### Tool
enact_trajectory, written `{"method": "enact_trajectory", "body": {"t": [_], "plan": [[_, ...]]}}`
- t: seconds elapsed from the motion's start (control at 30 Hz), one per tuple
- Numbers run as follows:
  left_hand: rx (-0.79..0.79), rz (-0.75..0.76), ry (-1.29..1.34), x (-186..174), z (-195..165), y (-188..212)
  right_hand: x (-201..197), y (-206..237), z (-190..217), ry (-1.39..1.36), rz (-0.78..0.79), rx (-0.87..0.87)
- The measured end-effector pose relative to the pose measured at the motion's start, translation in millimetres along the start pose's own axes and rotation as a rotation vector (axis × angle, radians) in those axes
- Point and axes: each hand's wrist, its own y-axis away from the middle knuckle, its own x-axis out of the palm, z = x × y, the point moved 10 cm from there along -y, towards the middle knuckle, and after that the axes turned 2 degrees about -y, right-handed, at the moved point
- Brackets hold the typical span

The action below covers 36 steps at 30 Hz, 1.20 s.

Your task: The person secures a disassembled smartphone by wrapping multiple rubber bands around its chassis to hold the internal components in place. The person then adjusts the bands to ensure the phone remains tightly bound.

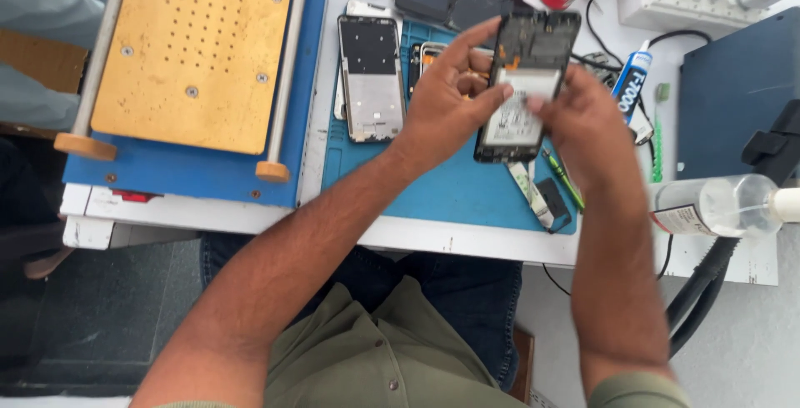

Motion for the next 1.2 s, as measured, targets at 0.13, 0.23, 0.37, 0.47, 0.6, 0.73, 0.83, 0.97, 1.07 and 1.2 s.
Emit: {"method": "enact_trajectory", "body": {"t": [0.13, 0.23, 0.37, 0.47, 0.6, 0.73, 0.83, 0.97, 1.07, 1.2], "plan": [[0.035, -0.051, 0.109, -7.6, 4.0, -7.8, 13.1, -27.6, 9.8, -0.048, 0.165, -0.036], [0.021, -0.051, 0.214, -9.4, 8.8, -10.3, 13.9, -32.6, 2.3, -0.146, 0.145, -0.061], [-0.153, 0.008, 0.29, 5.1, 30.5, -12.7, 12.4, -27.2, 0.0, -0.201, 0.141, -0.102], [-0.306, 0.047, 0.361, 19.6, 51.2, -5.2, 12.0, -24.1, -3.3, -0.187, 0.138, -0.087], [-0.345, 0.049, 0.448, 27.6, 61.1, -0.3, 8.3, -25.0, -12.6, -0.182, 0.113, -0.055], [-0.363, 0.01, 0.628, 27.6, 55.4, 0.0, 3.0, -26.2, -15.9, -0.198, 0.102, -0.064], [-0.322, -0.03, 0.701, 16.4, 41.5, -6.3, -13.1, -19.7, 8.2, 0.132, -0.082, -0.319], [-0.293, -0.074, 0.752, 7.0, 32.2, -6.1, 4.9, 17.0, 47.9, 0.58, -0.062, -0.726], [-0.29, -0.06, 0.709, 7.2, 30.4, -7.3, 20.9, 26.4, 57.3, 0.705, -0.021, -0.776], [-0.393, -0.055, 0.582, 10.8, 40.3, -2.7, 29.3, 22.5, 58.9, 0.463, 0.023, -0.712]]}}
